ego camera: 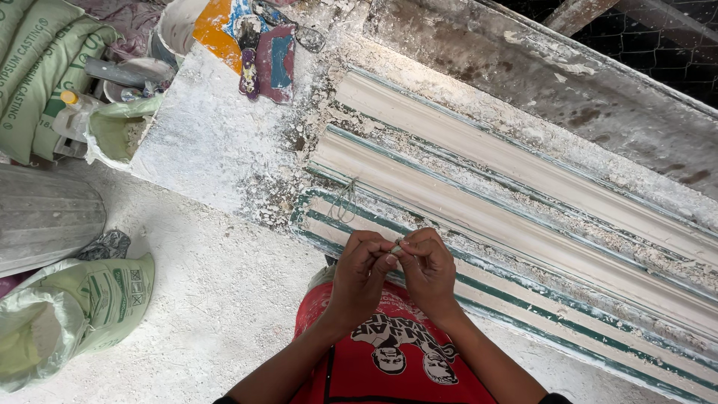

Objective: The person bends wire pieces by hand and attaches them to plaster medallions, then hangs a medallion on an overhead rack. They then use a small scraping tool to remove excess plaster from decorative cornice moldings laid on a workbench, working along the lengths of the pieces.

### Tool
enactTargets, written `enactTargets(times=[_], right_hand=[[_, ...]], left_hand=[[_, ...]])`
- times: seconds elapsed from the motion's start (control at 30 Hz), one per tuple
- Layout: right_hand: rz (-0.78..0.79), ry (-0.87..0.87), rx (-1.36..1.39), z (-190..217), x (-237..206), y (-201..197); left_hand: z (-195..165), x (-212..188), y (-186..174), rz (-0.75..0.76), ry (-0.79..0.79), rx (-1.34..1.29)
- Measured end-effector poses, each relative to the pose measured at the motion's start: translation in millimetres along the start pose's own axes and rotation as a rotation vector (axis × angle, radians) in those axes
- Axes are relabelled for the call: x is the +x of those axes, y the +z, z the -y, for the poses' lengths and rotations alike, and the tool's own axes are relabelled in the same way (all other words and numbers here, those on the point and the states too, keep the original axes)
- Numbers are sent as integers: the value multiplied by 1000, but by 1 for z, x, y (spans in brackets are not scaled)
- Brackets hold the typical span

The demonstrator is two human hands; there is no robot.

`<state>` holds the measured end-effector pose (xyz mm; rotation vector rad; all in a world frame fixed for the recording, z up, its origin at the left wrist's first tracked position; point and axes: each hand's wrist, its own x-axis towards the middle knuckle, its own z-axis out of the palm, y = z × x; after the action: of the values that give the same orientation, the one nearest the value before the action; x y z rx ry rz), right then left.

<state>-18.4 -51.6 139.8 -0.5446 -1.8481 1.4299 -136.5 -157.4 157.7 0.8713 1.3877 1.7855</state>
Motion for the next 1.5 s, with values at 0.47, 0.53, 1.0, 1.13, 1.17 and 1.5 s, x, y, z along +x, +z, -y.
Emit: enactTargets(times=[0.47,0.53,1.0,1.13,1.17,1.5], right_hand=[[144,237,156,8,13,-3],[130,224,306,8,14,-2],[96,32,-297,15,18,2],[74,85,-228,10,15,2],[65,118,-205,8,14,2],[74,177,-92,-3,7,0]], left_hand=[[4,0,-7,66,29,69],[5,-1,-10,95,34,69],[29,-5,0,-109,-121,-184],[22,-7,4,-83,-184,-103],[21,-7,5,-79,-183,-90],[21,-4,1,-77,-153,117]])
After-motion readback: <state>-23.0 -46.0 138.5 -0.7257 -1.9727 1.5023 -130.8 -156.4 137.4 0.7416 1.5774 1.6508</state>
